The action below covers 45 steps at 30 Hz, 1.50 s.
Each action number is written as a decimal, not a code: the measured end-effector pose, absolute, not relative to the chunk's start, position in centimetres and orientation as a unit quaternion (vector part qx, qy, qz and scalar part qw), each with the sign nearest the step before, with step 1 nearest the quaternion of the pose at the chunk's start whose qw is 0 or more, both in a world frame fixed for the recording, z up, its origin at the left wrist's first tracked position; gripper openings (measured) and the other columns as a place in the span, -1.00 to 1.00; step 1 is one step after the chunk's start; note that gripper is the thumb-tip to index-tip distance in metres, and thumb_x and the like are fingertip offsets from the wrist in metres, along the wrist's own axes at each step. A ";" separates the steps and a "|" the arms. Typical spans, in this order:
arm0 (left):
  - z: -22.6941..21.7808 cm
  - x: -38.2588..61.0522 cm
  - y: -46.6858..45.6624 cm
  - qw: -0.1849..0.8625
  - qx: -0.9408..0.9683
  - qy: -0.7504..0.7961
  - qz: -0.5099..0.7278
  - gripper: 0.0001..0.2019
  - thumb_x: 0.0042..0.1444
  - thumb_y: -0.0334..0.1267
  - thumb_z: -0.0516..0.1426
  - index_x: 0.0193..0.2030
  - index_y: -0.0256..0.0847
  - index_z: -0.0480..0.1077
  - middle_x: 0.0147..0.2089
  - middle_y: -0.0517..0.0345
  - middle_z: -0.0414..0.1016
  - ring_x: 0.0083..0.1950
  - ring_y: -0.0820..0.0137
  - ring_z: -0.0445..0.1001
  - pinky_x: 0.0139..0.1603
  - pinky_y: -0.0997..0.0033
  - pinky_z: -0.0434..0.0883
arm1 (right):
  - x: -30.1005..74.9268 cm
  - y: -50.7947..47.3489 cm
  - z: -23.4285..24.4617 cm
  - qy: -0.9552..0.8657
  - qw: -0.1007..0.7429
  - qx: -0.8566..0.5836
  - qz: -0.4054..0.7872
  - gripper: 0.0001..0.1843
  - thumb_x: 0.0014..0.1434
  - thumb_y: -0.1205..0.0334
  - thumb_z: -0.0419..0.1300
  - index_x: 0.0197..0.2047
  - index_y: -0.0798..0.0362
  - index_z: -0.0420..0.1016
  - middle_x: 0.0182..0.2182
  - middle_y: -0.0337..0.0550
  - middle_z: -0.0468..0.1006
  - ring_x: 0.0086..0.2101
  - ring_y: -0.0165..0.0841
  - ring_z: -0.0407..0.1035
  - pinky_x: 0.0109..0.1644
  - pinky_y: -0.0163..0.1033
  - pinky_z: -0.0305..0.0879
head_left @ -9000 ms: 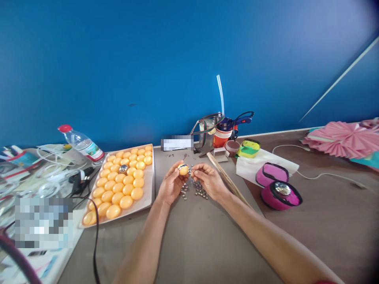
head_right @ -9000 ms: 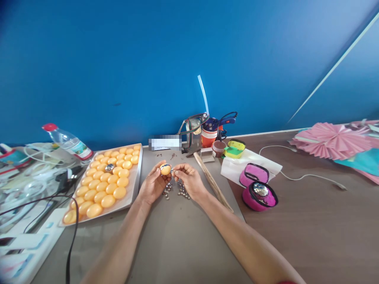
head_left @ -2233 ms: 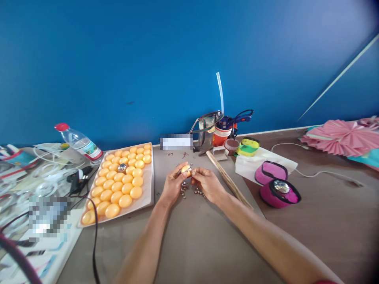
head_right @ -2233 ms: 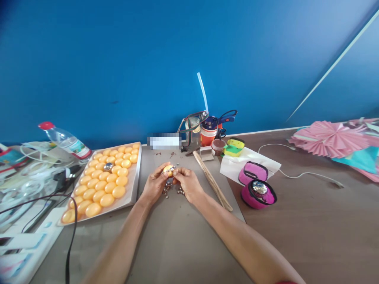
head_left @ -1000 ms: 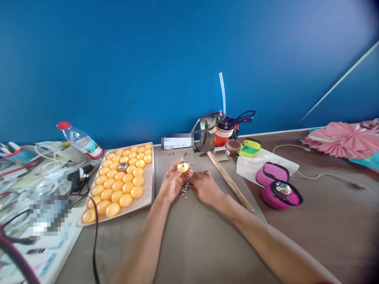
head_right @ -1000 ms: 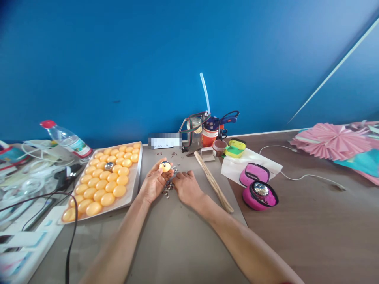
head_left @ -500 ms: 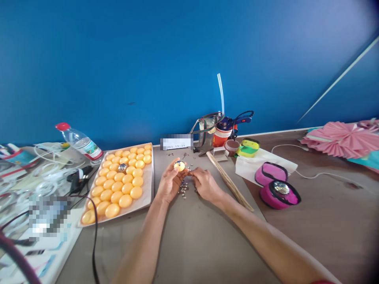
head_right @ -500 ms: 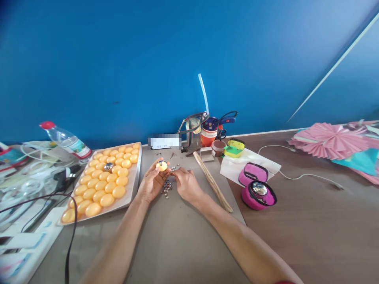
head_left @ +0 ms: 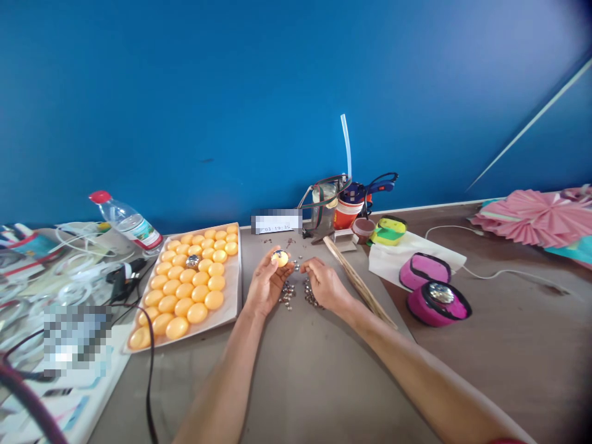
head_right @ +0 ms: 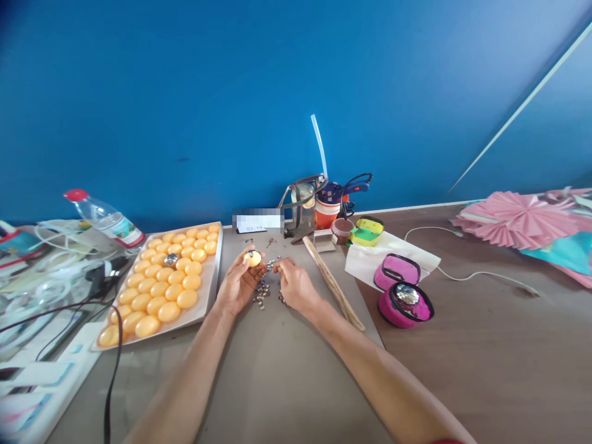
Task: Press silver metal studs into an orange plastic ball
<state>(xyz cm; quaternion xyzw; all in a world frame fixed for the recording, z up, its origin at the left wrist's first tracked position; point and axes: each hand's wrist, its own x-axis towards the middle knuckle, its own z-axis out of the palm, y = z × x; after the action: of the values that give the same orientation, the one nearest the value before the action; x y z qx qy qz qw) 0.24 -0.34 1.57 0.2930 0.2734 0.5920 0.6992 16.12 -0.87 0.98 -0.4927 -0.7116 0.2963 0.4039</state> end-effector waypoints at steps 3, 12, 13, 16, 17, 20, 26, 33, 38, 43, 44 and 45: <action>1.6 0.2 -0.3 0.700 0.290 0.275 0.592 -0.56 0.02 -0.29 0.20 0.08 -0.15 0.31 -0.14 0.05 0.52 -0.25 0.41 0.51 -0.08 0.34 0.38 | 15.7 -0.6 0.9 -0.592 0.449 -0.500 0.444 -0.83 0.13 0.23 -0.02 -0.39 0.03 0.37 -0.57 -0.24 0.35 -0.56 -0.41 0.20 -0.41 -0.28 0.12; 1.5 0.2 -0.3 0.700 0.290 0.276 0.592 -0.56 0.01 -0.28 0.20 0.07 -0.15 0.31 -0.13 0.05 0.53 -0.25 0.42 0.51 -0.08 0.35 0.37 | 15.7 -0.2 1.7 -0.311 0.514 -0.348 0.719 -0.80 -0.16 0.18 0.32 -0.48 0.11 0.44 -0.58 -0.27 0.41 -0.57 -0.49 0.26 -0.44 -0.32 0.09; 1.5 0.3 -0.3 0.700 0.292 0.276 0.591 -0.56 0.01 -0.28 0.21 0.07 -0.15 0.32 -0.14 0.06 0.53 -0.25 0.42 0.51 -0.07 0.35 0.37 | 15.7 -0.3 1.8 -0.309 0.512 -0.341 0.725 -0.80 -0.18 0.21 0.34 -0.47 0.11 0.45 -0.58 -0.28 0.42 -0.57 -0.49 0.27 -0.43 -0.32 0.09; 1.6 0.4 -0.4 0.703 0.297 0.277 0.584 -0.56 -0.01 -0.29 0.22 0.06 -0.15 0.33 -0.15 0.07 0.53 -0.24 0.40 0.52 -0.06 0.32 0.36 | 15.7 -0.5 2.0 -0.303 0.503 -0.325 0.741 -0.81 -0.22 0.29 0.36 -0.47 0.09 0.45 -0.57 -0.28 0.45 -0.56 -0.48 0.29 -0.41 -0.32 0.11; 1.7 0.4 -0.5 0.704 0.300 0.276 0.582 -0.56 -0.01 -0.30 0.22 0.05 -0.16 0.33 -0.15 0.07 0.54 -0.24 0.39 0.52 -0.05 0.31 0.36 | 15.7 -0.6 2.0 -0.303 0.505 -0.320 0.742 -0.81 -0.22 0.30 0.35 -0.47 0.08 0.45 -0.56 -0.28 0.46 -0.55 -0.48 0.30 -0.39 -0.32 0.12; 1.7 0.6 -0.6 0.707 0.304 0.274 0.577 -0.57 -0.01 -0.29 0.22 0.05 -0.17 0.34 -0.16 0.06 0.54 -0.22 0.37 0.52 -0.04 0.28 0.35 | 15.6 -0.6 2.0 -0.309 0.525 -0.310 0.730 -0.86 -0.17 0.31 0.32 -0.46 0.07 0.46 -0.56 -0.29 0.46 -0.54 -0.48 0.30 -0.38 -0.31 0.12; 1.7 0.7 -0.6 0.705 0.303 0.279 0.578 -0.64 0.02 -0.27 0.20 0.00 -0.18 0.35 -0.17 0.07 0.54 -0.20 0.34 0.52 -0.02 0.25 0.33 | 15.7 -0.5 2.0 -0.308 0.549 -0.320 0.708 -0.90 -0.17 0.33 0.30 -0.47 0.07 0.50 -0.58 -0.31 0.42 -0.56 -0.51 0.24 -0.41 -0.31 0.09; 1.3 0.7 -0.4 0.703 0.315 0.281 0.572 -0.68 0.00 -0.27 0.22 -0.07 -0.15 0.35 -0.16 0.11 0.52 -0.19 0.36 0.50 0.00 0.24 0.31 | 15.6 -0.7 2.1 -0.309 0.536 -0.302 0.725 -0.88 -0.11 0.24 0.32 -0.46 0.08 0.49 -0.56 -0.28 0.45 -0.55 -0.48 0.30 -0.39 -0.30 0.14; 1.0 0.6 -0.3 0.685 0.331 0.287 0.582 -0.68 -0.03 -0.29 0.24 -0.10 -0.13 0.37 -0.12 0.12 0.49 -0.17 0.42 0.46 -0.09 0.35 0.32 | 15.5 -0.7 2.2 -0.305 0.522 -0.292 0.741 -0.82 -0.19 0.32 0.36 -0.45 0.05 0.47 -0.52 -0.31 0.49 -0.52 -0.48 0.35 -0.35 -0.31 0.18; 1.1 0.5 -0.3 0.668 0.341 0.305 0.587 -0.67 -0.05 -0.31 0.25 -0.09 -0.12 0.39 -0.10 0.14 0.48 -0.20 0.46 0.43 -0.22 0.47 0.30 | 15.5 -0.7 2.3 -0.311 0.515 -0.305 0.738 -0.77 -0.21 0.31 0.37 -0.38 0.06 0.51 -0.49 -0.28 0.50 -0.50 -0.48 0.35 -0.32 -0.30 0.20; 1.1 0.5 -0.3 0.666 0.343 0.308 0.587 -0.66 -0.06 -0.32 0.25 -0.08 -0.11 0.39 -0.10 0.14 0.48 -0.21 0.47 0.42 -0.24 0.49 0.29 | 15.5 -0.7 2.2 -0.314 0.512 -0.308 0.738 -0.76 -0.21 0.30 0.38 -0.38 0.07 0.52 -0.49 -0.27 0.50 -0.50 -0.48 0.35 -0.33 -0.30 0.20; 1.2 0.5 -0.3 0.664 0.344 0.309 0.588 -0.63 -0.06 -0.32 0.25 -0.06 -0.11 0.39 -0.09 0.14 0.48 -0.21 0.47 0.42 -0.25 0.49 0.29 | 15.5 -0.7 2.2 -0.317 0.511 -0.310 0.736 -0.77 -0.21 0.30 0.38 -0.38 0.07 0.52 -0.49 -0.28 0.50 -0.50 -0.48 0.34 -0.34 -0.30 0.20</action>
<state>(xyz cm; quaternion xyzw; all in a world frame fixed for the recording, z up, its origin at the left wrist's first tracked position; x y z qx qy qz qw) 0.54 -0.26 1.15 0.3443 0.3090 0.5879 0.6636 15.49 -0.74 2.23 -0.3105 -0.3172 0.7364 0.5106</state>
